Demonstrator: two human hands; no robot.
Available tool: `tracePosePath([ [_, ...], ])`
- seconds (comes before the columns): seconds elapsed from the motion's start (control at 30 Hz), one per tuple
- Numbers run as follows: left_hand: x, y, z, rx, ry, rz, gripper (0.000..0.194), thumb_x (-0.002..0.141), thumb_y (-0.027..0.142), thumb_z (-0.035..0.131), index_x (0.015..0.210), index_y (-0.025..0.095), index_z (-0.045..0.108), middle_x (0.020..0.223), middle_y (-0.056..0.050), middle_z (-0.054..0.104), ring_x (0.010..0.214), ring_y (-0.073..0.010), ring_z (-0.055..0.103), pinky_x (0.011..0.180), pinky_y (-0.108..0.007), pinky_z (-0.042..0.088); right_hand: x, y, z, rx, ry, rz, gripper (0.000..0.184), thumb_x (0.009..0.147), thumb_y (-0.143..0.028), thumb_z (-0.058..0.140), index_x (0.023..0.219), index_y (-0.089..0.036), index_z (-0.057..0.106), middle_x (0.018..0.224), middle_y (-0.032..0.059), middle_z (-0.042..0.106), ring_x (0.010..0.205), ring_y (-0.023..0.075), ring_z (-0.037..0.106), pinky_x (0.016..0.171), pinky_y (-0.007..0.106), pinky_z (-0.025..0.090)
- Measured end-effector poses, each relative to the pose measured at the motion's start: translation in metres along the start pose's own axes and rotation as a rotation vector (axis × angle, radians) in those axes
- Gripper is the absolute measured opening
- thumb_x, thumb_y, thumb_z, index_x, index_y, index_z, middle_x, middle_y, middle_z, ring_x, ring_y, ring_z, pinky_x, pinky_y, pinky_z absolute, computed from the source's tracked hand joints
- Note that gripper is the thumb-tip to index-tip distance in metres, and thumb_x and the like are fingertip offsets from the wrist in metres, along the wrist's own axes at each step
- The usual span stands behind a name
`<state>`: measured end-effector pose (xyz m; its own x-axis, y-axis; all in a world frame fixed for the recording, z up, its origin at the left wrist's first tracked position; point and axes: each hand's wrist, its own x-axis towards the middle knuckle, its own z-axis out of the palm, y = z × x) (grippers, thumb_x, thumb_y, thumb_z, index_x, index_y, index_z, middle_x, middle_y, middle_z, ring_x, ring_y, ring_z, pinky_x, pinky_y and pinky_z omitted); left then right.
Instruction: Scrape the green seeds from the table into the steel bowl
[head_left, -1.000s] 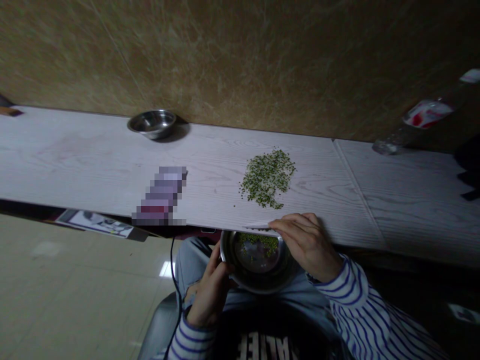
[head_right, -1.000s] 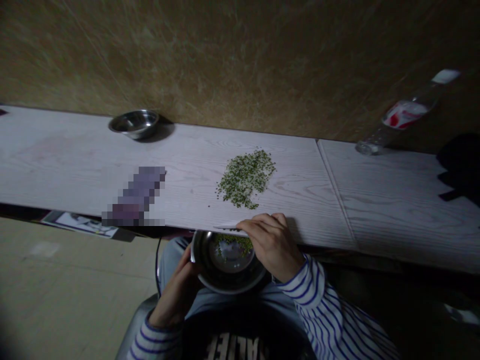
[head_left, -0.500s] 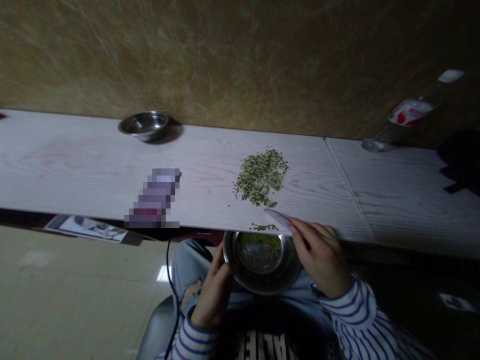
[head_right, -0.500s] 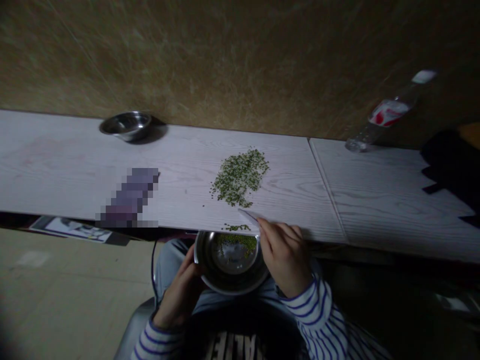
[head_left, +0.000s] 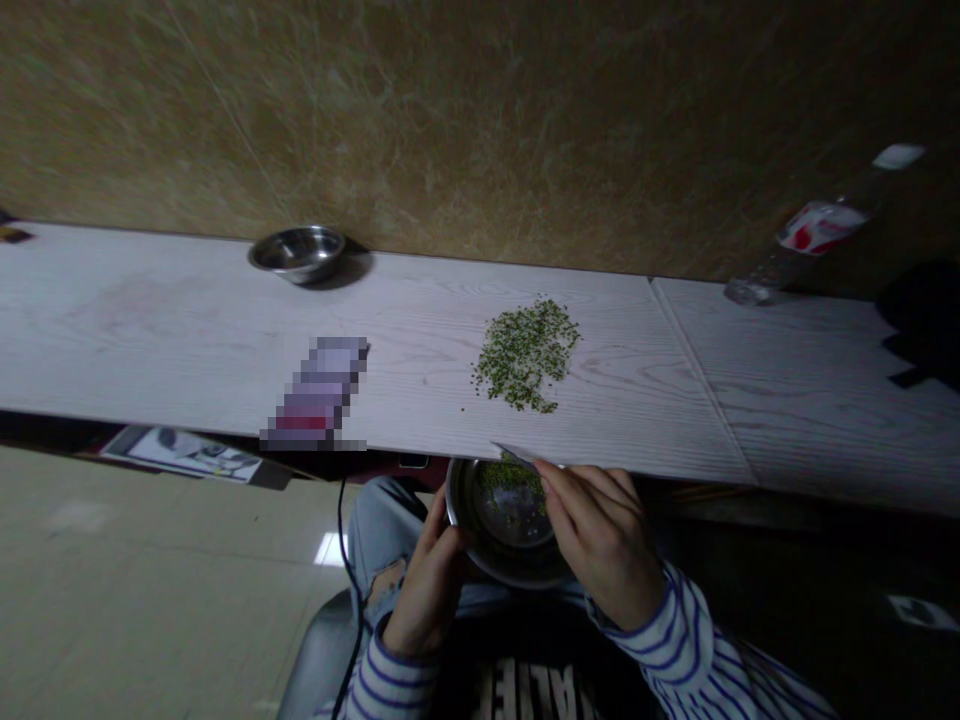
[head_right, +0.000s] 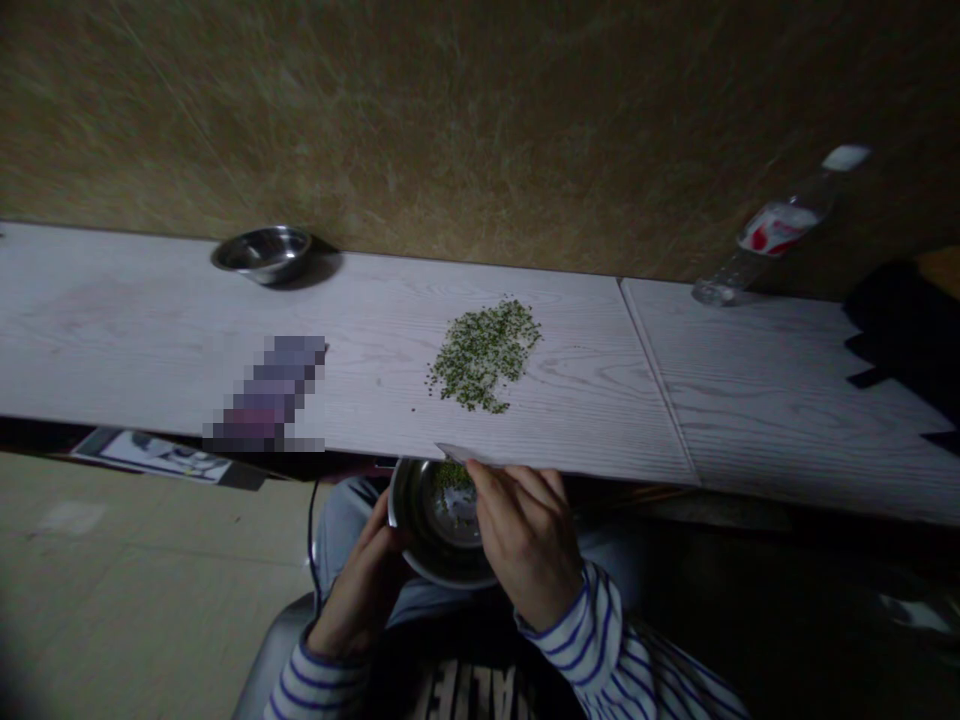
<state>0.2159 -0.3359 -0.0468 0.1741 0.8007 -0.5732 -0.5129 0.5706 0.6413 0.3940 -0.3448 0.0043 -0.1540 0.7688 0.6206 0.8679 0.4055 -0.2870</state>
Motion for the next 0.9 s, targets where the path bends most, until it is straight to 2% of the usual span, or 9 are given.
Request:
tracePosePath([
  [0.2, 0.003, 0.0, -0.009, 0.015, 0.011, -0.019, 0.08, 0.068, 0.022, 0.07, 0.145, 0.028, 0.049, 0.131, -0.008, 0.066, 0.112, -0.0315, 0.062, 0.084, -0.039, 0.054, 0.01, 0.004, 0.003, 0.039, -0.03, 0.015, 0.03, 0.094, -0.007, 0.053, 0.119, -0.018, 0.066, 0.091, 0.0058, 0.078, 0.083, 0.0185, 0.069, 0.077, 0.036, 0.045],
  [0.3, 0.002, 0.003, -0.015, 0.031, 0.031, -0.009, 0.082, 0.071, 0.022, 0.069, 0.148, 0.031, 0.045, 0.133, -0.008, 0.064, 0.107, -0.0287, 0.063, 0.079, -0.036, 0.054, 0.027, 0.015, 0.015, -0.007, -0.004, 0.012, 0.024, 0.095, -0.01, 0.053, 0.112, -0.017, 0.068, 0.087, 0.0067, 0.078, 0.079, 0.0185, 0.069, 0.075, 0.035, 0.045],
  [0.4, 0.001, 0.006, -0.022, 0.061, 0.082, 0.015, 0.08, 0.072, 0.024, 0.067, 0.148, 0.034, 0.045, 0.135, -0.007, 0.063, 0.099, -0.0244, 0.063, 0.07, -0.03, 0.052, 0.046, 0.024, 0.032, -0.005, -0.022, 0.006, 0.023, 0.095, -0.01, 0.054, 0.11, -0.016, 0.069, 0.092, 0.0083, 0.078, 0.082, 0.0196, 0.069, 0.075, 0.035, 0.043],
  [0.57, -0.001, 0.013, -0.036, 0.032, 0.139, 0.079, 0.08, 0.07, 0.024, 0.066, 0.147, 0.031, 0.047, 0.123, -0.007, 0.067, 0.086, -0.0205, 0.062, 0.065, -0.028, 0.05, 0.061, 0.026, 0.052, 0.026, -0.057, -0.019, 0.019, 0.095, -0.011, 0.054, 0.106, -0.016, 0.069, 0.091, 0.0074, 0.078, 0.082, 0.0194, 0.069, 0.073, 0.034, 0.041],
  [0.7, -0.003, 0.018, -0.044, 0.016, 0.144, 0.106, 0.081, 0.067, 0.022, 0.068, 0.145, 0.029, 0.05, 0.103, -0.004, 0.07, 0.077, -0.0186, 0.059, 0.064, -0.029, 0.05, 0.058, 0.024, 0.049, 0.042, -0.094, -0.059, 0.019, 0.095, -0.011, 0.053, 0.102, -0.019, 0.069, 0.091, 0.0059, 0.077, 0.084, 0.0184, 0.068, 0.074, 0.033, 0.04],
  [0.83, -0.006, 0.021, -0.044, -0.004, 0.143, 0.114, 0.082, 0.066, 0.022, 0.07, 0.145, 0.032, 0.05, 0.112, -0.004, 0.068, 0.084, -0.0204, 0.061, 0.069, -0.031, 0.052, 0.052, 0.023, 0.04, 0.078, -0.112, -0.129, 0.02, 0.095, -0.009, 0.052, 0.099, -0.019, 0.069, 0.087, 0.0048, 0.076, 0.083, 0.0175, 0.068, 0.076, 0.034, 0.039],
  [0.9, -0.008, 0.021, -0.041, -0.003, 0.135, 0.12, 0.08, 0.067, 0.021, 0.07, 0.144, 0.03, 0.051, 0.109, -0.004, 0.068, 0.084, -0.0201, 0.06, 0.071, -0.031, 0.052, 0.049, 0.021, 0.034, 0.097, -0.126, -0.152, 0.019, 0.096, -0.011, 0.052, 0.099, -0.02, 0.069, 0.086, 0.0046, 0.075, 0.083, 0.0173, 0.068, 0.076, 0.034, 0.04],
])
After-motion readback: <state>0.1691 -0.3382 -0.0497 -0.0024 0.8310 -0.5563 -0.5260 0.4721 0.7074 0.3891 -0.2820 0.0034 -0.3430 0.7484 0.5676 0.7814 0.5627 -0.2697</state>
